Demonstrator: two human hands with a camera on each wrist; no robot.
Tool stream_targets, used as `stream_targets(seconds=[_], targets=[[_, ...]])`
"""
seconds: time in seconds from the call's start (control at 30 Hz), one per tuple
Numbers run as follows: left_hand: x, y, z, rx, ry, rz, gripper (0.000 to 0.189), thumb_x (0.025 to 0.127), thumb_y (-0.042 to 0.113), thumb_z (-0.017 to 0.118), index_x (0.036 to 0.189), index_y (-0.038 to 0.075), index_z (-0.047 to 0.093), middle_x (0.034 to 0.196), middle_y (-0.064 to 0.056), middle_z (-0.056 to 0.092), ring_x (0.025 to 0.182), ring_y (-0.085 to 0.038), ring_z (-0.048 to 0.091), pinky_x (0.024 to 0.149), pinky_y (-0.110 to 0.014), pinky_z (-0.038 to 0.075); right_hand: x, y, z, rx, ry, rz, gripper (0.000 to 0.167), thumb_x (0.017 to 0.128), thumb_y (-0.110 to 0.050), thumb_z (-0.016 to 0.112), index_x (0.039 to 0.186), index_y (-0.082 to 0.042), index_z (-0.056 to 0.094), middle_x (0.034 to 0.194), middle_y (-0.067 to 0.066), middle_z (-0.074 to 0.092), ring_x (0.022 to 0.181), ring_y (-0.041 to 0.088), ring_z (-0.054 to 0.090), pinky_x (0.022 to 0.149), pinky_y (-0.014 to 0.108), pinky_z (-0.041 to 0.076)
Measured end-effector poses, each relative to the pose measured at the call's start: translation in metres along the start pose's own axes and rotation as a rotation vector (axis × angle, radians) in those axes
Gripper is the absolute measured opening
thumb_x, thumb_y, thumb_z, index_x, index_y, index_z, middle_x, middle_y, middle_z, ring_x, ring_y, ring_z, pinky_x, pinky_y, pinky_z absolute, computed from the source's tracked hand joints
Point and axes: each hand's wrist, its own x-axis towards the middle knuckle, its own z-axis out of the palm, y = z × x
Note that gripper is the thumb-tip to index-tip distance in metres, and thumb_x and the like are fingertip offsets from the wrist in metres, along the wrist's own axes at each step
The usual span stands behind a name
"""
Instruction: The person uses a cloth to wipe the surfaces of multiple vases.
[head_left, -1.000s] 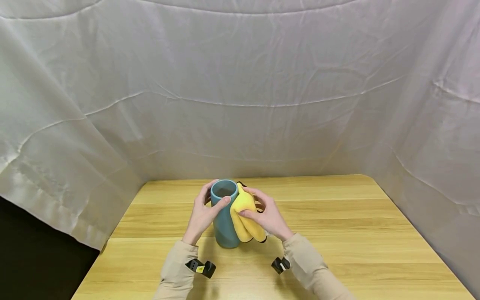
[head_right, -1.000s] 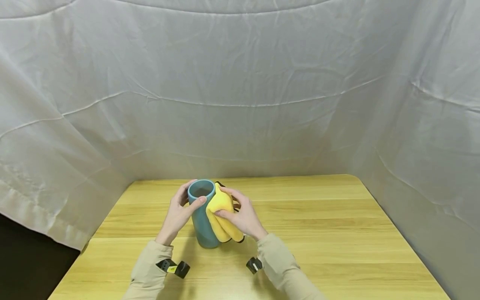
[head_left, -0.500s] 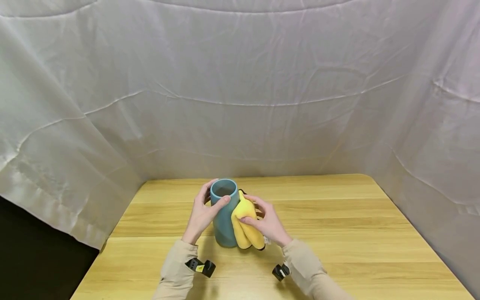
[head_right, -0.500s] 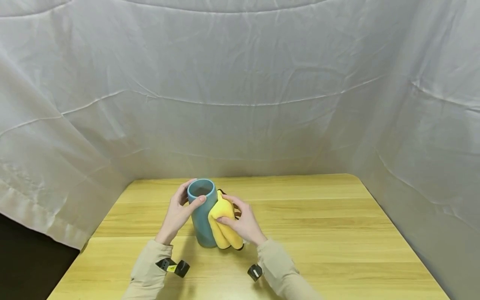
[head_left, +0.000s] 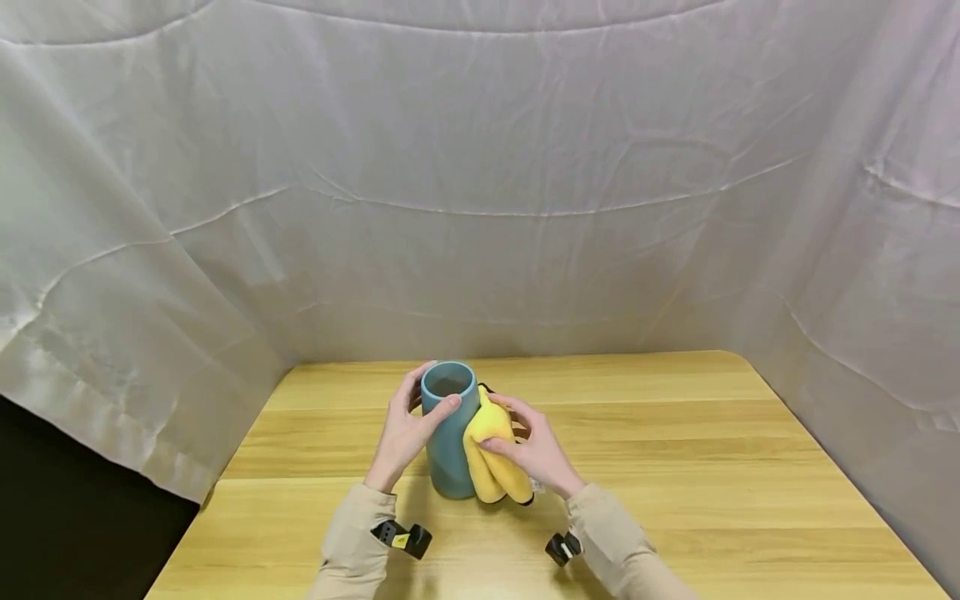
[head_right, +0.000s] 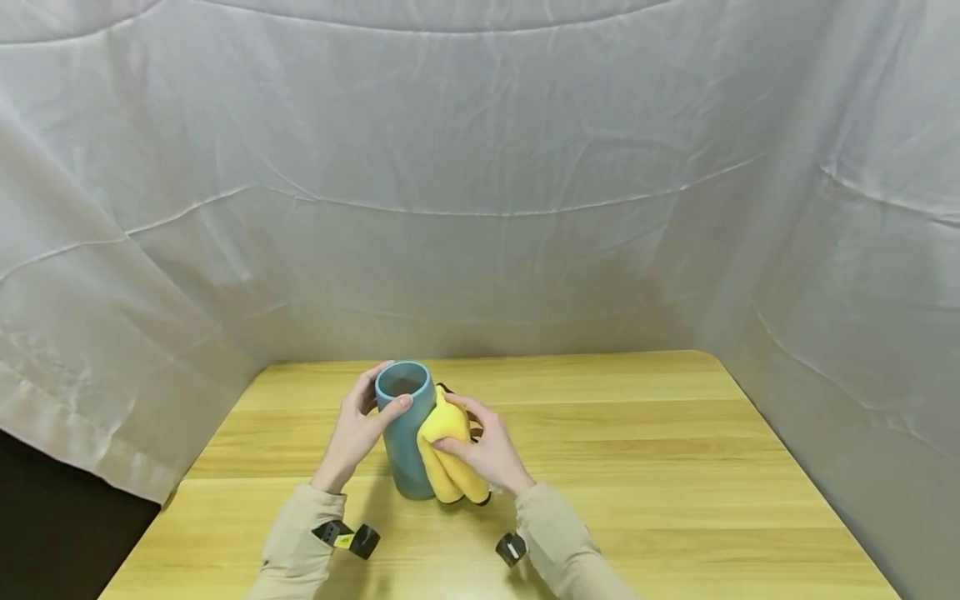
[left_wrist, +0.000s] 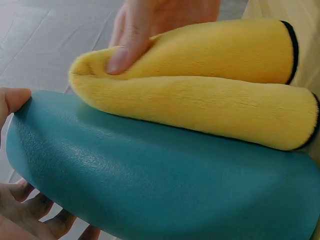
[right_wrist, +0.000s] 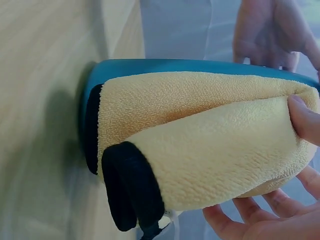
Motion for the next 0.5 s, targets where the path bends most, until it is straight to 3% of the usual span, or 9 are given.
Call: stream_targets(seconds=[0.27, 0.5], targets=[[-0.003, -0.001, -0.001, 0.000, 0.001, -0.011, 0.060, 0.087, 0.021, 0.077, 0.142, 0.020, 0.053, 0.131, -0.010, 0.063, 0.123, -0.026, 0.056, 0.110, -0.049, 0.038, 0.004, -0.021, -0.003, 0.018, -0.004, -0.082, 0.061, 0.086, -0.011, 0.079, 0.143, -0.013, 0.056, 0.136, 0.015, 0.061, 0.109, 0.022, 0.062, 0.091, 0.042, 0.052], [-0.003, 0.004, 0.000, -0.008, -0.004, 0.006, 0.060, 0.088, 0.021, 0.076, 0.143, 0.019, 0.052, 0.133, -0.010, 0.062, 0.124, -0.026, 0.055, 0.110, -0.050, 0.037, 0.003, -0.023, -0.004, 0.027, 0.003, -0.106, 0.061, 0.087, -0.009, 0.078, 0.143, -0.012, 0.055, 0.136, 0.016, 0.061, 0.109, 0.024, 0.063, 0.090, 0.039, 0.054]])
